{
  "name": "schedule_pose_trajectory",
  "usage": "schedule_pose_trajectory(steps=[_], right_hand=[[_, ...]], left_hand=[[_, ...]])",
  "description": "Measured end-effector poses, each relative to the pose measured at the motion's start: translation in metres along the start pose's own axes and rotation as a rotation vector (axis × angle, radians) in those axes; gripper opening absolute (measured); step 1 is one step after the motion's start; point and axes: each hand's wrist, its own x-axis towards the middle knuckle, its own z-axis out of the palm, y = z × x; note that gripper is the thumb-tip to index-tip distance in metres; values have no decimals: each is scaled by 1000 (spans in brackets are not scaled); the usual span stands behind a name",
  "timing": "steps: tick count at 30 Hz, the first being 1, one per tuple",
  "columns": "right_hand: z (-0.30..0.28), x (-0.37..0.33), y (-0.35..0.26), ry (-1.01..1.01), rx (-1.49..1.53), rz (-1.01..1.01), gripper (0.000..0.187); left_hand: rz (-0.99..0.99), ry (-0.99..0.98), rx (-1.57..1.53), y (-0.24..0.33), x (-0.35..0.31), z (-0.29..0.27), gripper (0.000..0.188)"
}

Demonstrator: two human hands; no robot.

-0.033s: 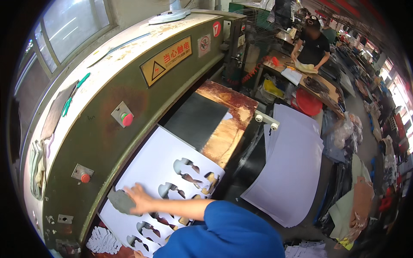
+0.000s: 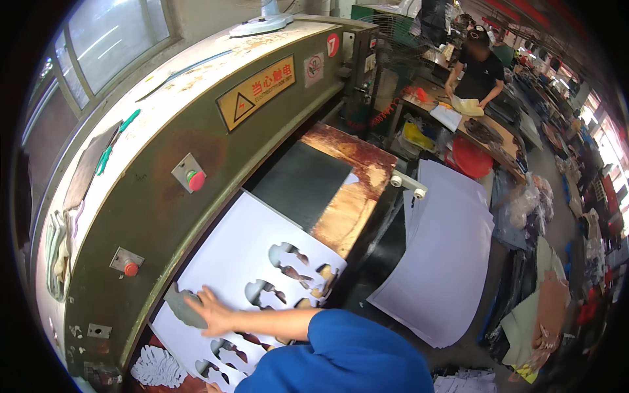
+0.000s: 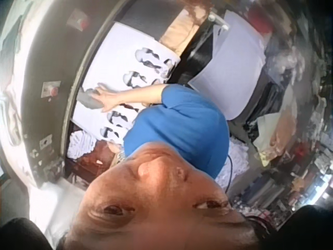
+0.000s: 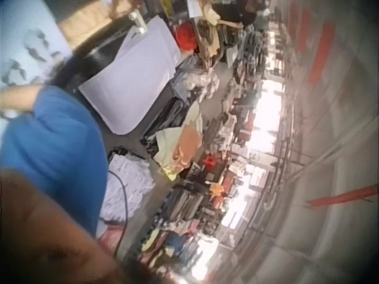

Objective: The person places sheets of white paper into a die-cutting machine, presses a button to activate the press, and removes the cut paper shapes. The person repeats this cycle multiple times, stacking the cut pieces and feeding new sheets into the machine.

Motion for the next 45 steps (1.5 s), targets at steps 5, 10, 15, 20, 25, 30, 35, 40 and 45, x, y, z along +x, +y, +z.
schedule_pose_trajectory(steps=[5, 10, 15, 20, 25, 30, 35, 40, 45], right_hand=[[49, -38, -9, 52, -2, -2, 90], [11, -53, -14, 13, 151, 87, 82], [-50, -53, 6, 71, 549, 23, 93], [-65, -73, 12, 173, -110, -22, 86], [-60, -74, 18, 144, -107, -30, 93], [-69, -59, 19, 51, -113, -20, 96], [-145, 20, 20, 505, 112, 233, 85], [-209, 114, 33, 668, -339, 159, 86], [-218, 126, 36, 631, -281, 126, 91]], left_hand=[[40, -31, -2, 7, -45, -14, 37], [109, -107, -43, 9, -102, -34, 35], [63, -69, -157, 20, -141, -48, 30], [31, -65, -13, 41, -139, -52, 32], [67, -52, -18, 46, -142, -60, 35], [4, -39, 78, 50, -135, -74, 33], [-60, -61, 91, 77, -110, -98, 30], [-116, -72, 13, 118, -59, -110, 25], [-207, -95, 20, 131, -23, -104, 23]])
